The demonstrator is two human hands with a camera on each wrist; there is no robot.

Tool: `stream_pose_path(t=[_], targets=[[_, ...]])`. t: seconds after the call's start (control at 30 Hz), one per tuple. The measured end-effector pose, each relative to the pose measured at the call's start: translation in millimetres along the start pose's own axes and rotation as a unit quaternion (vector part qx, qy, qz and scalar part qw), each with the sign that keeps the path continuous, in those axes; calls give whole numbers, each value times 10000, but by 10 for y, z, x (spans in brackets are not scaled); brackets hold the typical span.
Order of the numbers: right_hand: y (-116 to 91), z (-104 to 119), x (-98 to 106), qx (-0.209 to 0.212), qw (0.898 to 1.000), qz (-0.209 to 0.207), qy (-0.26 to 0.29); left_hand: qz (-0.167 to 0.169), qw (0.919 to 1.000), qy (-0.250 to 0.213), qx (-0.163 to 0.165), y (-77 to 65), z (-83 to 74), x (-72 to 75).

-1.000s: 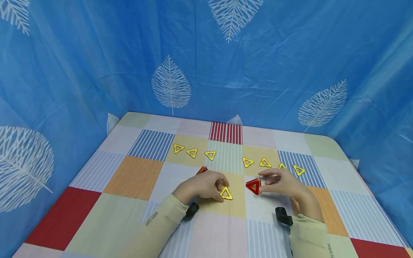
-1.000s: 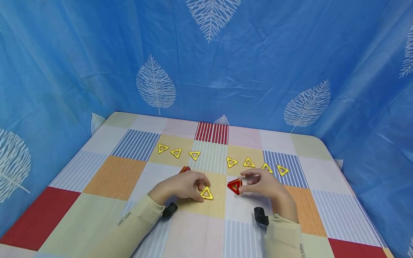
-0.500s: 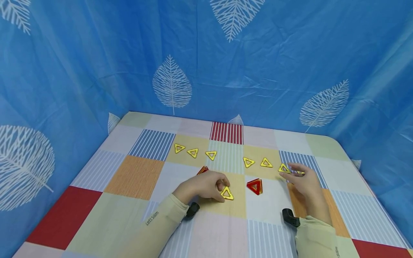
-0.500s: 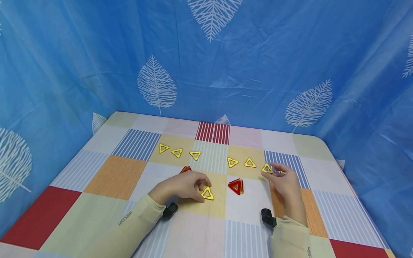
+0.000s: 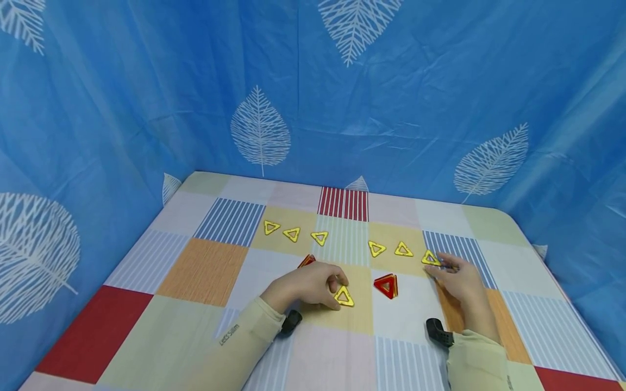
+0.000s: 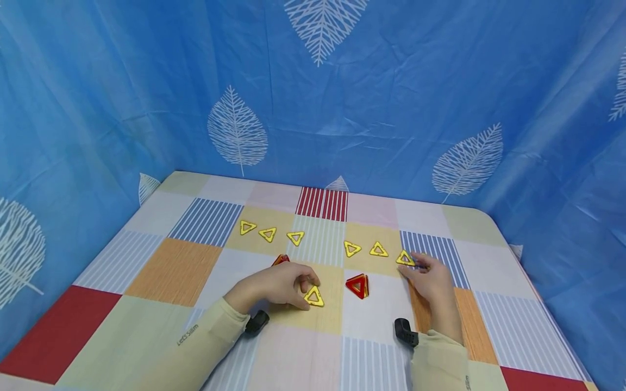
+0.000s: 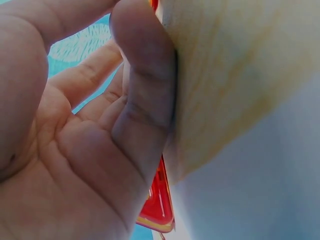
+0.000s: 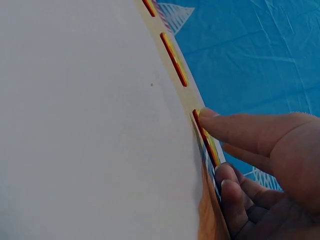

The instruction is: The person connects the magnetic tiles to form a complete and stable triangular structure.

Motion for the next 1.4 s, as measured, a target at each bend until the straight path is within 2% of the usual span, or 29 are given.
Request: stream_pose_path(t=[0.2, 0.43, 1.03, 1.17, 1.4], targets=[[-2, -1, -18, 172, 9998, 47, -68, -28, 10000, 57, 7, -19, 35, -22], [33, -2, -8, 314, 9991, -107, -267, -68, 10000, 14, -28, -23, 16, 4], [-5, 4, -10, 225, 9987, -367, -284, -9, 10000, 5, 25, -8, 36, -26], [-8, 40, 0, 114, 9988, -435, -173, 12, 10000, -55, 13, -2, 31, -19], [-15, 136, 33, -257, 9970, -523, 513, 24, 9999, -102, -16, 13, 17, 1]])
Point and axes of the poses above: each hand's wrist, its own y-axis towards the middle knuckle, its own x-axis out of the back of the hand, z = x × y, the point moved 3 cm from there along y, towards the middle knuckle, and after that the axes turned 6 degrees about x, right-handed, at the moved point
